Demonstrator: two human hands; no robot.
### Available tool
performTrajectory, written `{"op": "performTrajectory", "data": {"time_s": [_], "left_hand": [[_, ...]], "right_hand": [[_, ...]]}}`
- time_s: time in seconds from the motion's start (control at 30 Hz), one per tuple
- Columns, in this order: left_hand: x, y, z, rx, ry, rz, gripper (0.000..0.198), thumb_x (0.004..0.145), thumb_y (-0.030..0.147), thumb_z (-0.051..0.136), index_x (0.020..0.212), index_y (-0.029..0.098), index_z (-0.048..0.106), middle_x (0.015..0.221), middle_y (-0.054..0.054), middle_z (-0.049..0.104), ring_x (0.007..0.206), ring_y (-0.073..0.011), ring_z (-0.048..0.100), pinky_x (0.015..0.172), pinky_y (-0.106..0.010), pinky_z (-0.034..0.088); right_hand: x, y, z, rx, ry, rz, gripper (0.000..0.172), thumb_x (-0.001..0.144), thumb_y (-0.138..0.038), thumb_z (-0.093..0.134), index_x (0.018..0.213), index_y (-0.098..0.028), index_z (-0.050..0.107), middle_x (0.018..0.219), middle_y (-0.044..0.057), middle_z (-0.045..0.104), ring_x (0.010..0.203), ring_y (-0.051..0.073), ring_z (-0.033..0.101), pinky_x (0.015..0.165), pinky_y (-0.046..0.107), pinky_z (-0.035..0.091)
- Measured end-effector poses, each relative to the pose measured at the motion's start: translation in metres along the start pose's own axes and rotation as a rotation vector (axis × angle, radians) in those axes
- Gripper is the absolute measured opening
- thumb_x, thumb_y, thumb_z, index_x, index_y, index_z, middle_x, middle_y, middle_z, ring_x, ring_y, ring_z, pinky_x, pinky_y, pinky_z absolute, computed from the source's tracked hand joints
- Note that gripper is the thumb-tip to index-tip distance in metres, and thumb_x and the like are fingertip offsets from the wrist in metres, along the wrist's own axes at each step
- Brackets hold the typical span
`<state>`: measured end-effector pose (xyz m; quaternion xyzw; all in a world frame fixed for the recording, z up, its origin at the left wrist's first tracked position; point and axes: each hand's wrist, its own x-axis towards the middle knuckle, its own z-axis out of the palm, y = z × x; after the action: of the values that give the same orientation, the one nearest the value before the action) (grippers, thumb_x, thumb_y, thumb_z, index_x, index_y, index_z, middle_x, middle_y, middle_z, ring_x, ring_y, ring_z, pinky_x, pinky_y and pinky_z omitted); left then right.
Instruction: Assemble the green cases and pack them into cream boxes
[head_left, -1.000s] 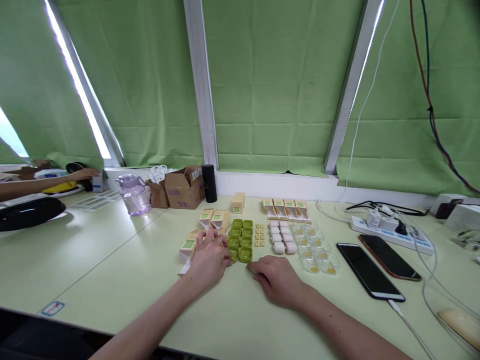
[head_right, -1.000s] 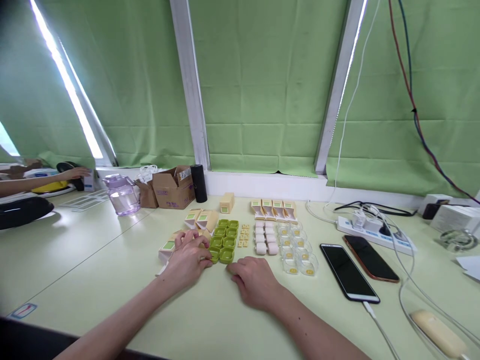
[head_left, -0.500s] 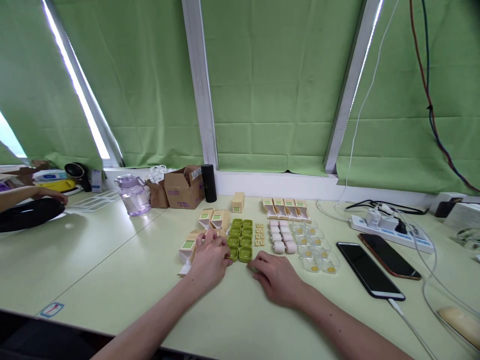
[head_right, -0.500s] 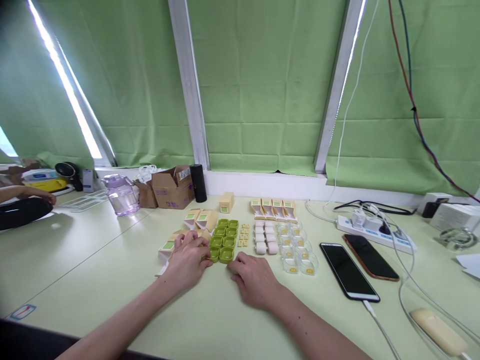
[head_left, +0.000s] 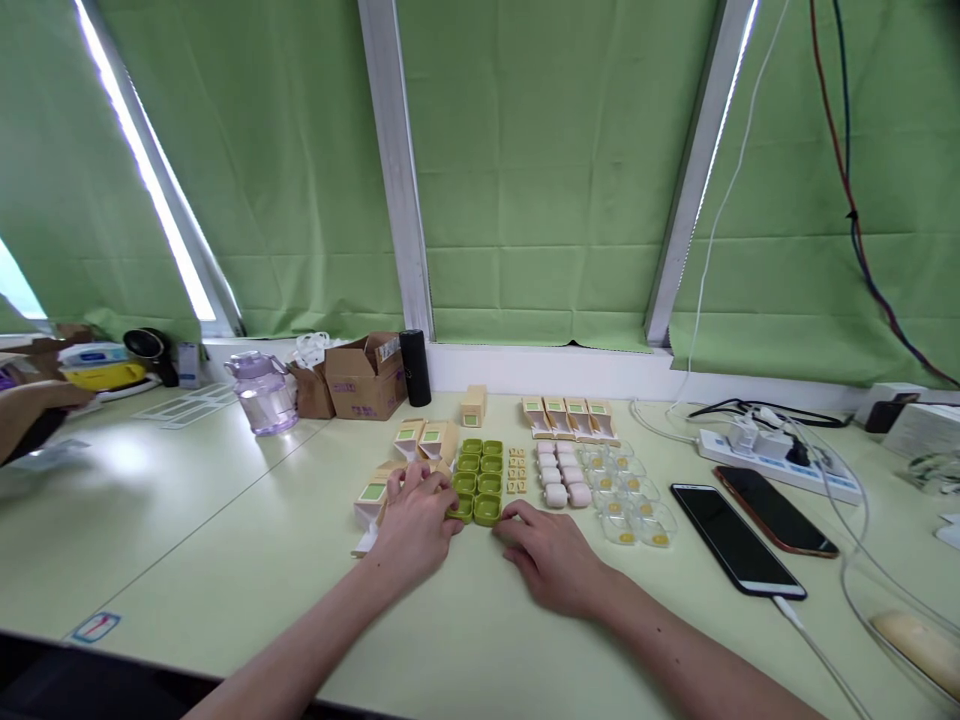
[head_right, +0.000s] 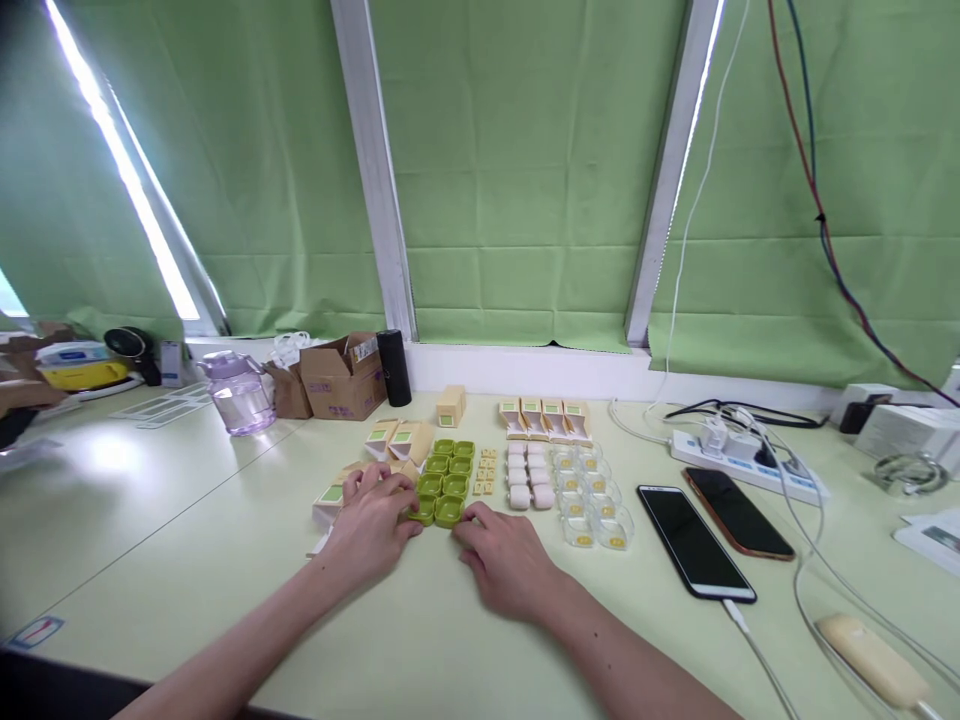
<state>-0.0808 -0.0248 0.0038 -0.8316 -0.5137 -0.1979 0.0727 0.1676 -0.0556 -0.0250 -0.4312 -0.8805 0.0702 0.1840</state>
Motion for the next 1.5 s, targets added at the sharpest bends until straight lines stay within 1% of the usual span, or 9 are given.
{"op": "performTrajectory", "data": {"time_s": [0.23, 0.33, 0.43, 0.5, 0.6, 0.67, 0.93, 1.2, 1.5], "left_hand": [[0.012, -0.001, -0.021, 0.008, 0.122, 0.01, 0.01, 0.092, 0.028, 0.063, 0.095, 0.024, 0.072, 0.114, -0.007, 0.075, 0.123, -0.0361, 0.05, 0.106, -0.055, 0.029], [0.032, -0.004, -0.029, 0.01, 0.177, 0.001, 0.014, 0.096, 0.031, 0.058, 0.097, 0.024, 0.07, 0.11, -0.008, 0.077, 0.124, -0.0361, 0.049, 0.106, -0.054, 0.028], [0.065, -0.01, -0.029, 0.028, 0.198, -0.059, 0.018, 0.096, 0.034, 0.057, 0.107, 0.023, 0.066, 0.11, -0.011, 0.077, 0.126, -0.0369, 0.047, 0.103, -0.052, 0.03], [0.091, -0.015, -0.024, 0.053, 0.157, -0.123, 0.026, 0.096, 0.039, 0.058, 0.114, 0.022, 0.064, 0.11, -0.012, 0.077, 0.126, -0.0374, 0.046, 0.101, -0.05, 0.031], [0.13, -0.023, -0.012, 0.112, 0.018, -0.248, 0.046, 0.095, 0.049, 0.056, 0.13, 0.019, 0.056, 0.116, -0.017, 0.076, 0.126, -0.0379, 0.046, 0.101, -0.048, 0.032], [0.151, -0.027, -0.001, 0.129, -0.02, -0.285, 0.055, 0.093, 0.053, 0.057, 0.133, 0.016, 0.053, 0.119, -0.021, 0.074, 0.127, -0.0399, 0.046, 0.101, -0.048, 0.033], [0.2, -0.032, 0.037, 0.153, -0.121, -0.416, 0.074, 0.088, 0.065, 0.058, 0.139, 0.012, 0.049, 0.129, -0.027, 0.069, 0.133, -0.0445, 0.049, 0.102, -0.05, 0.038], [0.229, -0.026, 0.06, 0.156, -0.159, -0.484, 0.079, 0.09, 0.065, 0.06, 0.148, 0.013, 0.042, 0.136, -0.029, 0.066, 0.136, -0.0445, 0.05, 0.105, -0.051, 0.037], [0.224, -0.021, 0.066, 0.155, -0.141, -0.469, 0.062, 0.089, 0.038, 0.061, 0.142, 0.01, 0.045, 0.13, -0.029, 0.067, 0.131, -0.0418, 0.054, 0.102, -0.048, 0.037]], "right_hand": [[0.0, 0.0, 0.002, -0.002, -0.004, 0.013, 0.019, 0.099, -0.019, 0.057, 0.115, -0.024, 0.066, 0.118, 0.004, 0.067, 0.096, 0.018, 0.067, 0.071, 0.03, 0.039], [0.0, 0.0, 0.002, -0.005, 0.005, 0.012, 0.015, 0.1, -0.019, 0.057, 0.111, -0.024, 0.066, 0.112, 0.003, 0.068, 0.093, 0.018, 0.066, 0.07, 0.03, 0.037], [0.0, 0.0, 0.002, -0.007, 0.001, 0.015, 0.013, 0.1, -0.019, 0.056, 0.108, -0.024, 0.066, 0.108, 0.003, 0.068, 0.092, 0.017, 0.066, 0.069, 0.03, 0.036], [0.0, -0.001, 0.001, 0.0, -0.001, 0.021, 0.012, 0.099, -0.018, 0.057, 0.106, -0.023, 0.066, 0.107, 0.003, 0.069, 0.092, 0.017, 0.066, 0.069, 0.03, 0.034], [0.0, -0.001, 0.0, 0.019, -0.002, 0.026, 0.012, 0.098, -0.017, 0.058, 0.104, -0.023, 0.066, 0.106, 0.003, 0.071, 0.091, 0.017, 0.066, 0.068, 0.03, 0.032], [0.0, 0.0, -0.001, 0.025, -0.001, 0.027, 0.011, 0.097, -0.017, 0.058, 0.102, -0.023, 0.066, 0.104, 0.002, 0.072, 0.089, 0.017, 0.066, 0.067, 0.03, 0.032], [-0.002, 0.001, -0.004, 0.032, 0.034, 0.007, 0.011, 0.093, -0.017, 0.059, 0.1, -0.022, 0.066, 0.099, 0.002, 0.073, 0.086, 0.017, 0.066, 0.068, 0.029, 0.034], [-0.003, 0.002, -0.004, 0.014, 0.053, -0.017, 0.01, 0.092, -0.021, 0.06, 0.1, -0.022, 0.067, 0.097, 0.003, 0.075, 0.084, 0.019, 0.067, 0.066, 0.03, 0.031], [-0.002, 0.003, -0.007, -0.051, 0.09, -0.028, 0.009, 0.094, -0.023, 0.058, 0.099, -0.022, 0.065, 0.094, 0.003, 0.076, 0.079, 0.019, 0.066, 0.064, 0.032, 0.028]]}}
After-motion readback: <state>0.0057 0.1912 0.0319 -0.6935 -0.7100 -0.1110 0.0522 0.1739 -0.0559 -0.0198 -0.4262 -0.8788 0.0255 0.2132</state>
